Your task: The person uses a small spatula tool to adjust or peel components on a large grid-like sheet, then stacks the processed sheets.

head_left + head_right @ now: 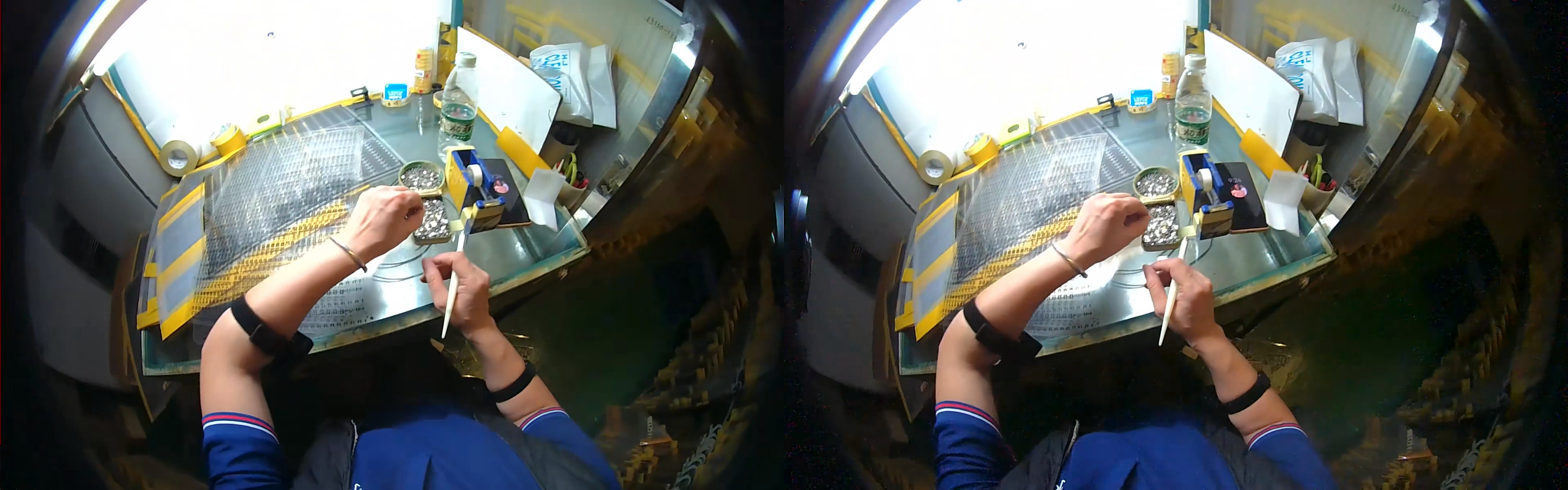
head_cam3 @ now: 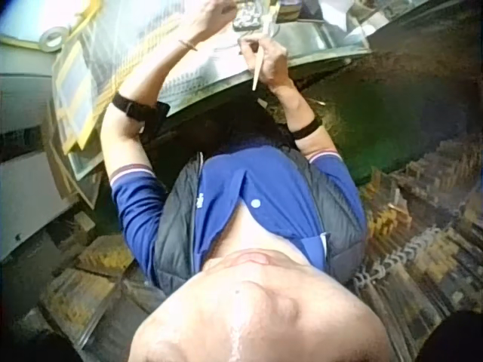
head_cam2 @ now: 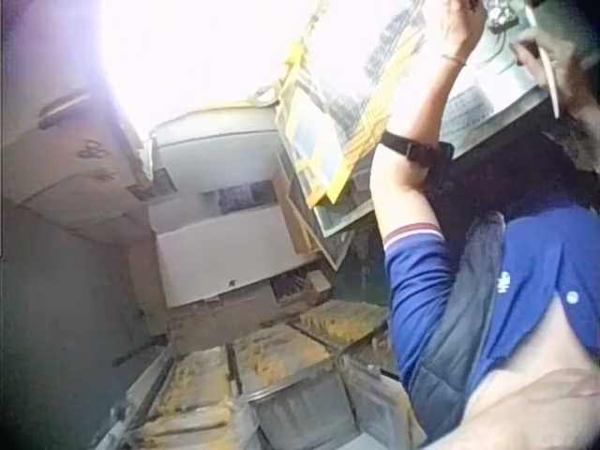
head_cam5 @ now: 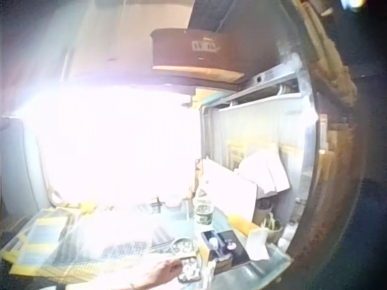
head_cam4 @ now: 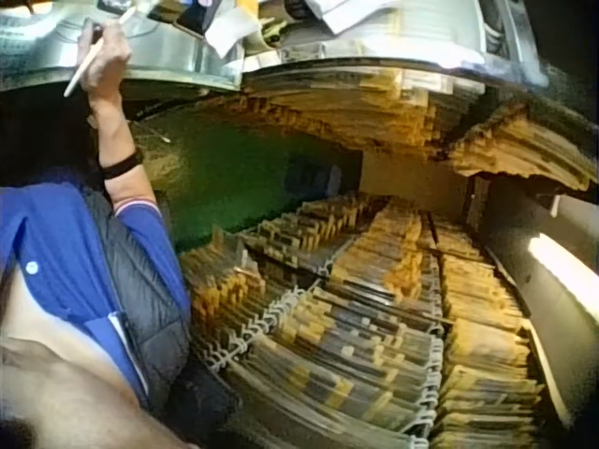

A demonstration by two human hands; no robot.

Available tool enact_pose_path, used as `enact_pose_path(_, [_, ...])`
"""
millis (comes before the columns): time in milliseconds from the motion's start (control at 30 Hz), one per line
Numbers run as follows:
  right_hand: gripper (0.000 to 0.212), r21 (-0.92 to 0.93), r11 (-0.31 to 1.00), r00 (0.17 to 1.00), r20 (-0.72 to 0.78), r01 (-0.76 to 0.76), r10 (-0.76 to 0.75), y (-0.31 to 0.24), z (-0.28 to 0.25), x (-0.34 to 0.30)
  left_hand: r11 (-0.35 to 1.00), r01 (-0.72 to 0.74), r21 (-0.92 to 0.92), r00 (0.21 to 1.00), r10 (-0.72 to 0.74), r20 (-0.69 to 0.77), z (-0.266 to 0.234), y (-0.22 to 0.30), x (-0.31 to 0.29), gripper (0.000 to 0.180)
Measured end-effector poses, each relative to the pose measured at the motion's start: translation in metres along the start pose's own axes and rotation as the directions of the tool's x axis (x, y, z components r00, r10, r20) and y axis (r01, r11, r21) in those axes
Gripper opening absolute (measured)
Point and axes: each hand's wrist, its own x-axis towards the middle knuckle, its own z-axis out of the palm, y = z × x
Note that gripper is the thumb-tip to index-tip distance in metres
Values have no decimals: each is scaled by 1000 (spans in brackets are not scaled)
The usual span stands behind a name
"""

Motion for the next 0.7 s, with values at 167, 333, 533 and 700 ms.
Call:
enact_pose_path(167, [8, 26, 1000, 1000, 22, 1, -2, -2, -4, 3, 1000, 1, -2, 997, -1, 79, 19, -5, 10, 12])
enact_pose_path(333, [9, 46, 999, 1000, 22, -12, 11, -2, -4, 2, 998, 24, -52, 997, -20, 73, 7, -5, 5, 15])
enact_pose_path(533, [7, 35, 999, 998, 50, -32, 30, 1, -5, 1, 999, -9, -40, 987, 15, 157, -40, 21, -21, 12])
enact_pose_path(700, [25, 112, 982, 984, 115, -152, 139, -9, -9, 5, 997, 8, -72, 987, 3, 162, -68, 58, -104, 20])
